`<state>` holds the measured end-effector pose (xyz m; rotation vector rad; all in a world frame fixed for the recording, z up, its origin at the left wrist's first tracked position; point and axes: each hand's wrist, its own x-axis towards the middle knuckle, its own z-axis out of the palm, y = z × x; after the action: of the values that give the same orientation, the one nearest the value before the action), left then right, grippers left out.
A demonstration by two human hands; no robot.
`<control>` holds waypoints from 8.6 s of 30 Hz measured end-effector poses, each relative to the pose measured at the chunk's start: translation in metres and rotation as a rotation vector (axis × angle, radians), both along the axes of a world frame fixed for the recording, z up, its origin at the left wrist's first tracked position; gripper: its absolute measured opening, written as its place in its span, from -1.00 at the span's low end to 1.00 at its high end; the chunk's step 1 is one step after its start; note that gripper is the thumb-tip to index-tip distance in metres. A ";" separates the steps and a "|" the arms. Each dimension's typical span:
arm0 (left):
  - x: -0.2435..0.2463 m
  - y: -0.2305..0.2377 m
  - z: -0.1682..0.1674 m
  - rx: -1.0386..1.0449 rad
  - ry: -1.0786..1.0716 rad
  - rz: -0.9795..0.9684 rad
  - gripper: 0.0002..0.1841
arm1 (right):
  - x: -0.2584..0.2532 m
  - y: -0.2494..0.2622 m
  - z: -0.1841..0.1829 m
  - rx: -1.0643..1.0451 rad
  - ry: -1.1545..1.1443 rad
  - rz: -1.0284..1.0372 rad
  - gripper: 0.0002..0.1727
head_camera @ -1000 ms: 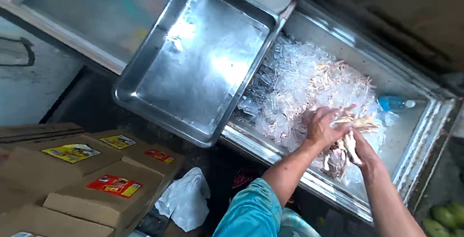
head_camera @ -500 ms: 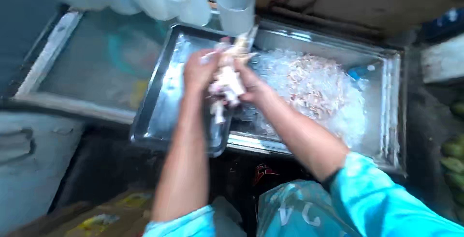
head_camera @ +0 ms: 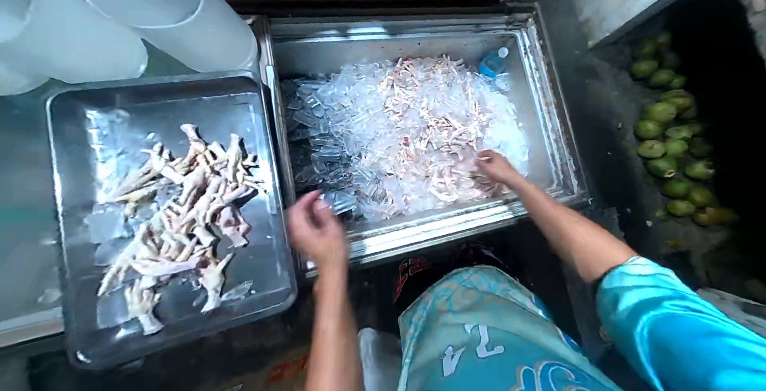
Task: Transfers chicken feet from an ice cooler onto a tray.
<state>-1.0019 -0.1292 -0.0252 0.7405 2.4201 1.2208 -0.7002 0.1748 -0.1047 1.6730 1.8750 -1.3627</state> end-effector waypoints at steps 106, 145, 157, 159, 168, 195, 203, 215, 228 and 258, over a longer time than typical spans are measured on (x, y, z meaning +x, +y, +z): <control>0.074 0.161 -0.177 -0.878 0.055 -1.042 -0.03 | -0.110 -0.034 -0.092 -0.450 0.012 -0.035 -0.03; -0.054 -0.040 0.017 -0.311 0.195 -0.324 -0.49 | -0.154 -0.061 -0.028 0.142 0.299 0.456 -0.48; 0.064 0.084 -0.130 -0.740 -0.110 -0.558 -0.46 | -0.127 -0.072 -0.107 0.125 -0.156 0.941 0.34; 0.054 0.087 -0.148 -0.882 -0.185 -0.584 -0.48 | -0.115 -0.070 -0.100 0.046 -0.181 0.906 0.19; 0.025 0.085 -0.134 -1.055 -0.262 -0.613 -0.63 | -0.106 -0.071 -0.115 -0.013 -0.236 1.104 0.36; 0.036 0.099 -0.115 -0.946 -0.133 -0.824 -0.72 | -0.062 -0.031 -0.111 -0.356 -0.275 0.987 -0.07; -0.019 -0.009 -0.006 -0.339 0.338 -0.062 -0.75 | -0.071 -0.043 -0.123 -0.375 -0.162 0.856 -0.17; 0.050 -0.011 -0.066 -0.287 0.314 -0.038 -0.70 | -0.102 -0.070 -0.110 -0.297 -0.187 0.856 -0.30; 0.087 -0.007 -0.093 -0.507 0.362 0.182 -0.64 | -0.234 -0.073 0.090 -0.858 0.811 0.037 -0.42; 0.085 -0.005 -0.101 -0.683 0.228 0.234 -0.64 | -0.140 -0.086 -0.140 0.139 -0.055 1.043 0.03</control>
<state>-0.9173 -0.1337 -0.1259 0.4066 2.9037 0.3105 -0.8403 0.0891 -0.2450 0.5205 2.2887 -0.7295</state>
